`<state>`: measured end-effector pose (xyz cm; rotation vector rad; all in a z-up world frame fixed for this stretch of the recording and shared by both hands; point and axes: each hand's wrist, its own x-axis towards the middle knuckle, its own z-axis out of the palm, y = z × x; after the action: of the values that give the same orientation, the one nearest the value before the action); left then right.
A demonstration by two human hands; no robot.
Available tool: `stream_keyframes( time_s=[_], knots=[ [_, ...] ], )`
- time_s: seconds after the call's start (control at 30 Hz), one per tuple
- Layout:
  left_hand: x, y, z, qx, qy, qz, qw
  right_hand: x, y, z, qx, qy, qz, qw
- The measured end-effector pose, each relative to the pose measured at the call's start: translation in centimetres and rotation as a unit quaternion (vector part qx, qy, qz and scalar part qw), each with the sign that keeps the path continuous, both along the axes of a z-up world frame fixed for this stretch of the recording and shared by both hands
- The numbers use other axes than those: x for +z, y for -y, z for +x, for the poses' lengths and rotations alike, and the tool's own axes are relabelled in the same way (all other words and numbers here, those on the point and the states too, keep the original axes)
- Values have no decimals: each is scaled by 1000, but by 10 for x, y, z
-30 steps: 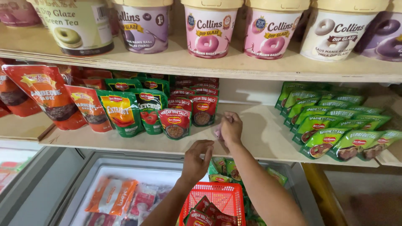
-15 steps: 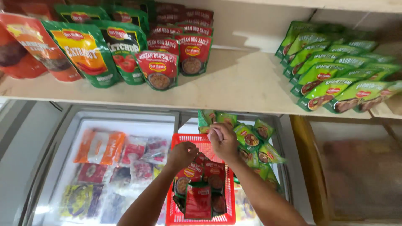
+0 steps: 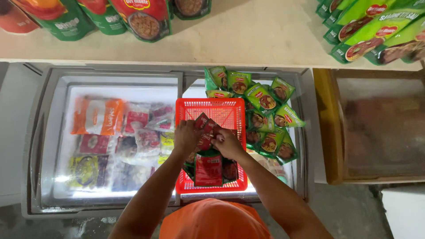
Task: Picking up sauce packets from a shelf, wiping them with a cloth, and placing them into a red plastic basket.
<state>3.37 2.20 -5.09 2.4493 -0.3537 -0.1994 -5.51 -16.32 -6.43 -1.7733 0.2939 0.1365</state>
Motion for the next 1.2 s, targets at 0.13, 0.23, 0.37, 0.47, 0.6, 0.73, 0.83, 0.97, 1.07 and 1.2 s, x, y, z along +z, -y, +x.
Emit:
stream_keyframes(
  time_s=[0.13,0.23,0.37,0.47,0.6,0.73,0.83,0.97,1.07,1.2],
  knots=[
    [1,0,-6,8,90,-44,995,-17,3,-4,28,72,-135,988],
    [-9,0,5,-36,52,-24,998,-26,6,0,53,99,-148,983],
    [11,-3,18,19,-144,-175,974,-8,6,4,-44,-60,164,984],
    [16,-13,23,40,-390,-341,854,3,8,10,-16,9,201,979],
    [28,-26,17,-63,-579,-532,614,5,16,21,-3,83,193,978],
    [22,-27,17,-129,-612,-485,611,29,18,34,-87,-11,280,956],
    [24,-11,17,-106,-637,-562,518,28,12,39,-213,74,230,947],
    [11,15,6,-44,-634,-636,437,93,-23,25,-123,312,-202,920],
    [0,30,-1,-11,-580,-692,429,103,-42,8,13,375,-401,836],
    [15,23,-3,58,-589,-683,429,101,-32,-4,21,242,13,970]
  ],
)
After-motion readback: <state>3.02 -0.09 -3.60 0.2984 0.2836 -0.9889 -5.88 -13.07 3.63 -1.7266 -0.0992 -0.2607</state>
